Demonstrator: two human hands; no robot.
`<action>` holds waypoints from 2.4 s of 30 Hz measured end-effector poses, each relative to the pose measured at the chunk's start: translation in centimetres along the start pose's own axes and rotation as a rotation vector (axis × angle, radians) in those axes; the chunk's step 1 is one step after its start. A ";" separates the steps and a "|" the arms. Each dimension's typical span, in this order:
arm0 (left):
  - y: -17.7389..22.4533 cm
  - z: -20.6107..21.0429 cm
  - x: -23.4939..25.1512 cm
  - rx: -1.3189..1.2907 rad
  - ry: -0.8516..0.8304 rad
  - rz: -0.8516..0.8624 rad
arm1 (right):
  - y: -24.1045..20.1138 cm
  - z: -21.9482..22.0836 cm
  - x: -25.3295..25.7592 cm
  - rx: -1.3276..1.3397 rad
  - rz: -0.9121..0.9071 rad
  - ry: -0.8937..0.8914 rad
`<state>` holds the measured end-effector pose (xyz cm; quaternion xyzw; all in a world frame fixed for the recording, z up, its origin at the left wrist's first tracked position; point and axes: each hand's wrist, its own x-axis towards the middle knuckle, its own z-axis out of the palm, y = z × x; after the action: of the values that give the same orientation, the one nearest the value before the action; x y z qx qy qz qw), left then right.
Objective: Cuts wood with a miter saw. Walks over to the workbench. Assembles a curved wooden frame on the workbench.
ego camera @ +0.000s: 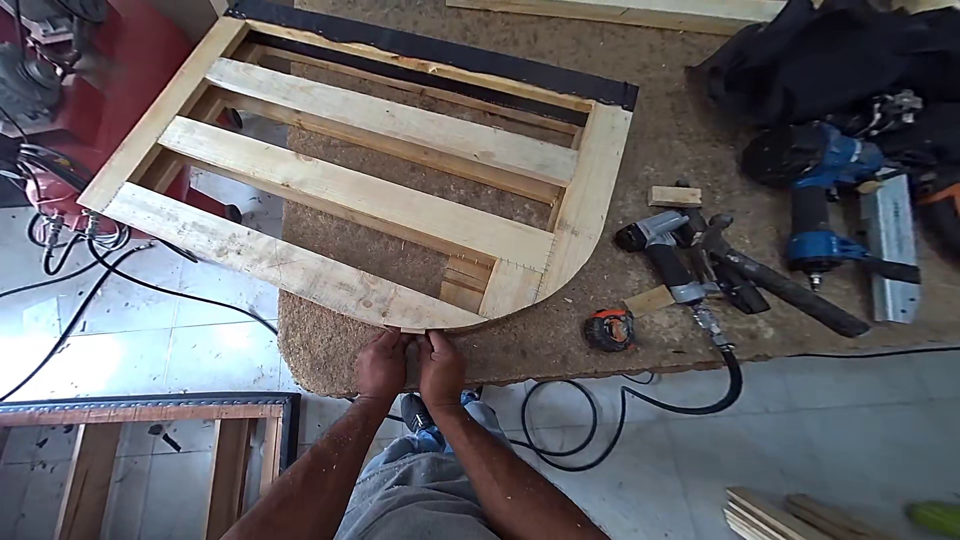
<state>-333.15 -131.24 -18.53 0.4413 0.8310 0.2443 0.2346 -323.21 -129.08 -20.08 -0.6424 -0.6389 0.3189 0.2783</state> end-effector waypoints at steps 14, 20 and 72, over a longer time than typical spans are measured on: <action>-0.9 0.1 0.4 -0.038 0.003 0.040 | 0.5 0.2 0.1 -0.032 -0.091 0.011; -0.6 0.3 0.5 -0.022 0.008 -0.019 | 0.4 0.2 0.2 -0.027 -0.040 -0.001; -1.1 0.1 0.7 -0.111 0.026 -0.004 | 0.9 -0.2 0.7 -0.040 -0.131 -0.042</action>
<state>-334.05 -131.18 -19.40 0.4227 0.8200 0.2954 0.2483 -322.46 -128.38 -20.67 -0.5976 -0.6915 0.3006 0.2725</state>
